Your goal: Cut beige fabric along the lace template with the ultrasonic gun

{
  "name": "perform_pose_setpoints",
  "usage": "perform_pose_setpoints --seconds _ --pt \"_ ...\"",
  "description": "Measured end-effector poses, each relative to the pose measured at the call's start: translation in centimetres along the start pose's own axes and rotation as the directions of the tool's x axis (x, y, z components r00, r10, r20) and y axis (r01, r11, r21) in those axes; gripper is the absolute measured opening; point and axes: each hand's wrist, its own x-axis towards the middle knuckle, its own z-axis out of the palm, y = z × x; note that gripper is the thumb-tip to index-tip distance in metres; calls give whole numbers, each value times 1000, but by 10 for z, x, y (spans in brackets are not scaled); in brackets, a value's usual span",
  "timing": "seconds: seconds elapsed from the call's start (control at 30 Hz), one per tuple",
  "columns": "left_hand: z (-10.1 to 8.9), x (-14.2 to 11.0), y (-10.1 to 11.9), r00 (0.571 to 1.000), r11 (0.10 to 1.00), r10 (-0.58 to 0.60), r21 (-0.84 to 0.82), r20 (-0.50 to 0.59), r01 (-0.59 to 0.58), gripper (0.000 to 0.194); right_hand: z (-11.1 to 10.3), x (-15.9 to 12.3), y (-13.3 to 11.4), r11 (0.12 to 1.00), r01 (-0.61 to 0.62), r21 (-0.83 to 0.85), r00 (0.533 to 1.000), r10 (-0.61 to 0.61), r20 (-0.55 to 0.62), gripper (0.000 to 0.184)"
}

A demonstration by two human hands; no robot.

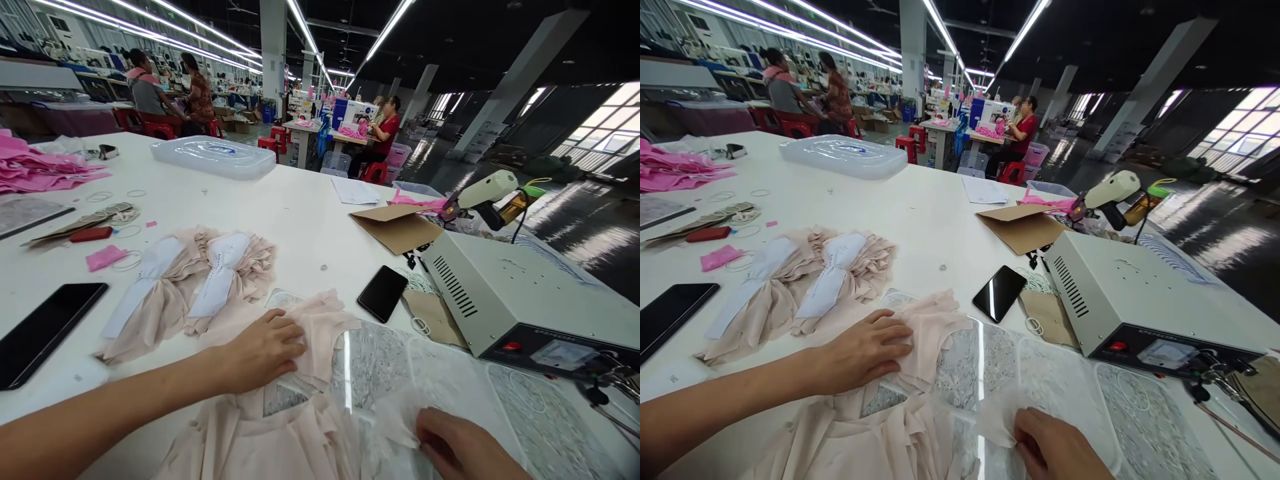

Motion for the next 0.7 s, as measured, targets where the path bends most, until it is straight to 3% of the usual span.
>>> perform_pose_setpoints --seconds 0.07,0.2,0.27,0.37,0.43,0.5,0.6,0.7 --pt "-1 3 1 999 998 -31 -53 -27 29 7 -11 2 -4 987 -48 152 998 43 36 17" --pt "-10 18 7 992 974 -115 -203 -45 104 17 -35 11 -12 885 -115 451 990 62 131 23" --pt "-14 32 14 992 956 -121 -271 -20 111 30 -41 18 -18 831 -113 545 988 35 150 26" --pt "-13 57 30 1000 932 -4 -362 29 14 65 -46 28 -32 728 -90 680 986 -29 162 29" --pt "-8 74 40 998 901 49 -433 44 -25 77 -47 35 -43 634 -67 770 984 -85 156 30" --pt "-3 88 47 998 861 0 -508 59 30 65 -48 41 -52 565 -50 824 983 -117 140 30" --pt "-1 102 51 988 804 -136 -575 74 154 25 -47 49 -58 522 -41 852 985 -121 122 31" --pt "-5 105 50 979 783 -197 -591 61 194 13 -44 55 -59 492 -42 870 984 -128 120 31"
